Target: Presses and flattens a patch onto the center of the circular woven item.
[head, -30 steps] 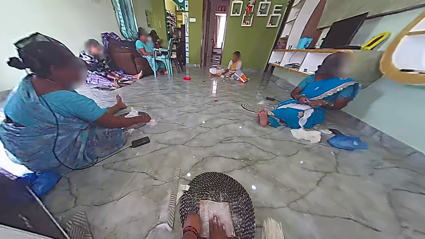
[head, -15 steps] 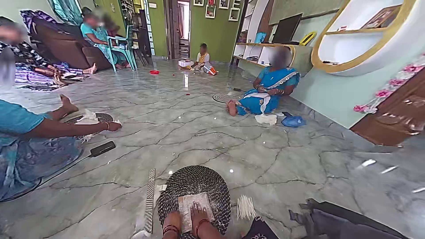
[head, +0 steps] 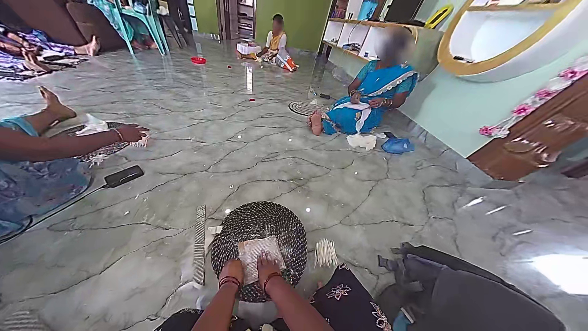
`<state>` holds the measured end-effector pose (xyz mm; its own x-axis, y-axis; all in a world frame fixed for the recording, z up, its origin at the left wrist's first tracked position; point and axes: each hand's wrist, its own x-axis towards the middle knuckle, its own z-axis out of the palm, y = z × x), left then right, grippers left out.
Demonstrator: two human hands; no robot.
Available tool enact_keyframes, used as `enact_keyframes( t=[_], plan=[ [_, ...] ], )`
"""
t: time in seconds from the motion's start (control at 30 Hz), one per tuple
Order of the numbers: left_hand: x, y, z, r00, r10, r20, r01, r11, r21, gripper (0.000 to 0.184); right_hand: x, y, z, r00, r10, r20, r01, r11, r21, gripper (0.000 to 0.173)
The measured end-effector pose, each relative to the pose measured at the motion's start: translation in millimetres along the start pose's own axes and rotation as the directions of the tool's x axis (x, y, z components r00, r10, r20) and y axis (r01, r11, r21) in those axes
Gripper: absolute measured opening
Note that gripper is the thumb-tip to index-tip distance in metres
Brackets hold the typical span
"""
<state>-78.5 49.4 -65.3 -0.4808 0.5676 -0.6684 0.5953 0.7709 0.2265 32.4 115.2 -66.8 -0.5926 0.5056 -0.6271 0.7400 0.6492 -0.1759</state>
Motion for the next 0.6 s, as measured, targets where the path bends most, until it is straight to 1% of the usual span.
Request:
enact_keyframes(
  t=[0.1, 0.17, 0.23, 0.37, 0.43, 0.47, 0.5, 0.53, 0.57, 0.6],
  plan=[
    [2.5, -2.0, -0.6, 1.0, -0.008, 0.003, 0.008, 1.0, 0.011, 0.036, 3.7, 1.3, 4.2, 1.0, -0.024, -0.006, 0.024, 1.0, 0.017, 0.073],
    [3.7, -0.5, -1.7, 1.0, -0.006, -0.001, 0.006, 1.0, 0.009, 0.037, 3.6, 3.2, 9.2, 0.998, -0.03, -0.06, 0.031, 0.999, 0.013, 0.069],
    [0.5, 0.0, -1.8, 1.0, -0.003, -0.001, 0.003, 1.0, 0.0, 0.037, -15.0, -3.7, 2.6, 0.999, -0.011, -0.036, 0.012, 1.0, 0.026, 0.059],
    [-3.8, -0.7, 1.2, 1.0, 0.007, 0.008, -0.007, 1.0, 0.009, 0.038, -27.3, -11.0, 3.4, 1.0, 0.029, 0.002, -0.029, 0.999, 0.023, 0.05],
    [-3.5, -1.5, 0.5, 1.0, 0.013, 0.003, -0.013, 1.0, 0.008, 0.038, -11.6, -9.8, 12.8, 0.996, 0.044, -0.08, -0.041, 0.998, 0.044, 0.049],
    [-2.4, -2.5, 0.3, 1.0, 0.014, 0.002, -0.014, 1.0, 0.006, 0.037, -3.3, -8.5, 15.2, 0.994, 0.043, -0.098, -0.038, 0.998, 0.053, 0.055],
    [-0.8, -3.1, -1.0, 1.0, 0.02, -0.003, -0.02, 1.0, 0.001, 0.036, 3.7, -6.3, 14.2, 0.995, 0.031, -0.096, -0.027, 0.998, 0.05, 0.066],
    [-0.2, -3.3, -2.1, 1.0, 0.028, -0.006, -0.028, 1.0, 0.006, 0.036, 4.8, -4.5, 9.2, 0.998, 0.007, -0.064, -0.005, 1.0, 0.03, 0.081],
    [-2.0, -2.8, -4.1, 0.999, 0.031, -0.007, -0.031, 1.0, 0.003, 0.036, 2.0, -3.5, 2.3, 1.0, -0.023, -0.018, 0.023, 1.0, -0.006, 0.09],
    [-2.3, -1.3, -7.7, 1.0, 0.03, -0.009, -0.03, 1.0, -0.002, 0.037, 2.0, -1.7, -3.5, 0.999, -0.052, 0.005, 0.052, 0.998, -0.04, 0.093]
  ],
)
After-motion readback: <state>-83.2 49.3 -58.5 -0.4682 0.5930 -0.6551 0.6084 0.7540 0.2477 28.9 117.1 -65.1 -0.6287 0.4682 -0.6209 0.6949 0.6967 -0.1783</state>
